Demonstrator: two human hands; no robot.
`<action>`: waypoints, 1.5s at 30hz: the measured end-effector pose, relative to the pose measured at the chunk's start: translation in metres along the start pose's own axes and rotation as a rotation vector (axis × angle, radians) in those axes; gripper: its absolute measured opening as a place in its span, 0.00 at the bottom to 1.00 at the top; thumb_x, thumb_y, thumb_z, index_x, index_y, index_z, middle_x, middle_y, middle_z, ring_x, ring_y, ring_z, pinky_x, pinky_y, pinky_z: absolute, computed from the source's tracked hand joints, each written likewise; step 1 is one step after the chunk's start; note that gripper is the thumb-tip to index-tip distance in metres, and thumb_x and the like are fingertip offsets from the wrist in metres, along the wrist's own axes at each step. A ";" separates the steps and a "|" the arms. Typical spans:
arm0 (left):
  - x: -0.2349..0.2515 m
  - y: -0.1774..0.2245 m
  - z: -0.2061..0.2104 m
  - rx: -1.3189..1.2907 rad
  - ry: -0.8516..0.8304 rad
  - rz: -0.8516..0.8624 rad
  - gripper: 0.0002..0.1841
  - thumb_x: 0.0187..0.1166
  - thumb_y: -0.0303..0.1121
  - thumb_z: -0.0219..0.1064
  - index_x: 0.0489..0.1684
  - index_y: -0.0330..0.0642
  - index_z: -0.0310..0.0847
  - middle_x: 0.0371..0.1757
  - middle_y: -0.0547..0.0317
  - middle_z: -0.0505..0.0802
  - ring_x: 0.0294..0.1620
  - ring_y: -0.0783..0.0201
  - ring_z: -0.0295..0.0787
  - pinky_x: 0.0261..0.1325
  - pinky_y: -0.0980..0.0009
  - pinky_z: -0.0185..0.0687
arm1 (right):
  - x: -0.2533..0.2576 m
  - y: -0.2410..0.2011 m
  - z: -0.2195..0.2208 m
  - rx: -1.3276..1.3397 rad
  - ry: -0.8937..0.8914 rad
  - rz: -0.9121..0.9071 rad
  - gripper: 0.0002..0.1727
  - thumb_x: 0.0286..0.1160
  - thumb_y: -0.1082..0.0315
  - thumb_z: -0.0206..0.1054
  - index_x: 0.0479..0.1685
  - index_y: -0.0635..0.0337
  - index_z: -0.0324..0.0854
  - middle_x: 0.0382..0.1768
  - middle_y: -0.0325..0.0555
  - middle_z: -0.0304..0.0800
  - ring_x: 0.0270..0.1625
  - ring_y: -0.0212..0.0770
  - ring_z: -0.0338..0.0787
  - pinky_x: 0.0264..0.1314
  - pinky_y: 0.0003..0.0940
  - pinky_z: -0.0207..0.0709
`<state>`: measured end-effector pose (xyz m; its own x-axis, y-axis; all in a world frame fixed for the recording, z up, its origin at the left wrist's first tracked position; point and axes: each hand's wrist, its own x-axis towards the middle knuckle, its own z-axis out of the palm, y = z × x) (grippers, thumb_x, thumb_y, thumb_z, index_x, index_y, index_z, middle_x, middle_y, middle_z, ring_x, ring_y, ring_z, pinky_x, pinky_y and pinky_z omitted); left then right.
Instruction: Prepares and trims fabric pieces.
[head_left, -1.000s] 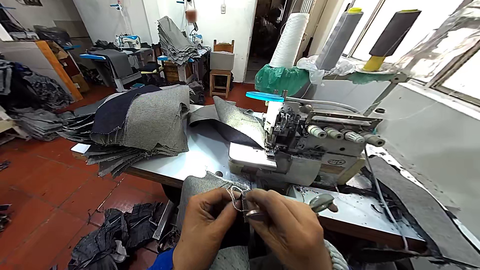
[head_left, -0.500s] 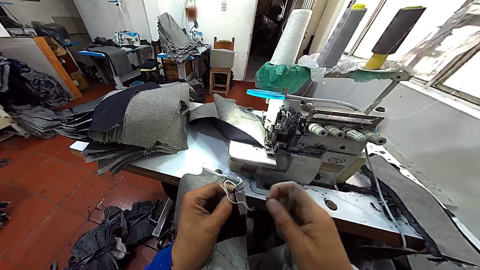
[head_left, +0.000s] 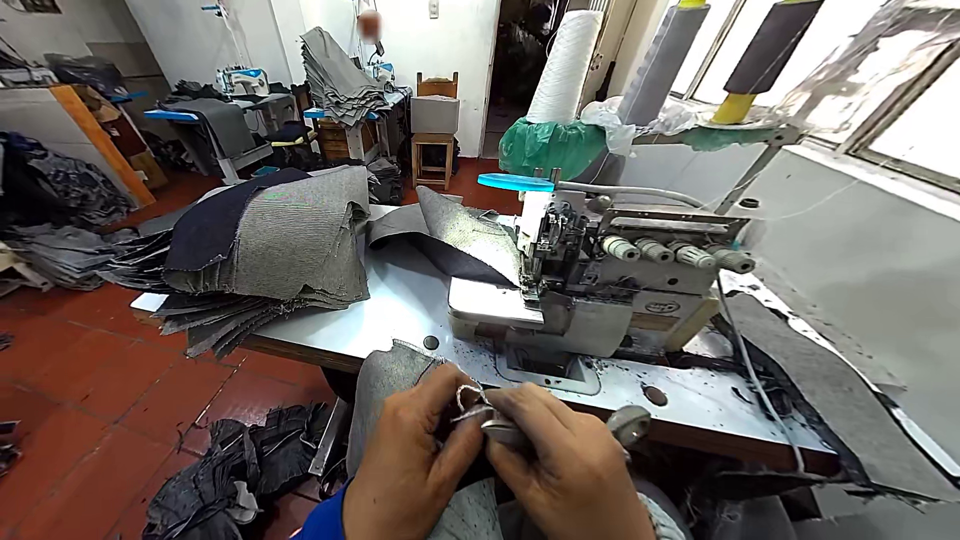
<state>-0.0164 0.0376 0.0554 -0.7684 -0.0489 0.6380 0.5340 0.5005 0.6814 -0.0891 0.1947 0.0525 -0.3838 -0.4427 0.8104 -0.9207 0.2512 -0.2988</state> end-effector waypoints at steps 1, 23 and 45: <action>0.001 0.000 -0.001 0.036 -0.034 0.014 0.12 0.87 0.32 0.58 0.46 0.30 0.81 0.29 0.55 0.86 0.27 0.74 0.81 0.32 0.80 0.78 | 0.000 0.002 0.001 0.028 0.001 0.007 0.12 0.73 0.63 0.64 0.35 0.61 0.89 0.27 0.46 0.89 0.26 0.34 0.87 0.23 0.26 0.77; 0.002 -0.016 0.008 -0.483 0.025 -0.038 0.10 0.88 0.30 0.60 0.48 0.32 0.84 0.47 0.60 0.91 0.52 0.74 0.86 0.62 0.72 0.83 | 0.003 -0.015 -0.043 0.040 -0.213 0.258 0.16 0.92 0.60 0.56 0.47 0.61 0.86 0.38 0.50 0.88 0.35 0.36 0.88 0.33 0.28 0.82; -0.013 -0.011 0.027 -0.165 -0.018 0.114 0.11 0.85 0.31 0.63 0.39 0.29 0.85 0.47 0.46 0.92 0.55 0.62 0.89 0.64 0.67 0.84 | 0.006 -0.015 -0.026 -0.190 -0.027 0.211 0.17 0.88 0.60 0.58 0.47 0.64 0.87 0.36 0.48 0.93 0.32 0.37 0.92 0.29 0.29 0.83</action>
<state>-0.0217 0.0557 0.0301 -0.7049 0.0166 0.7091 0.6677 0.3532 0.6554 -0.0759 0.2103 0.0748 -0.5699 -0.3858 0.7255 -0.7912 0.4959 -0.3578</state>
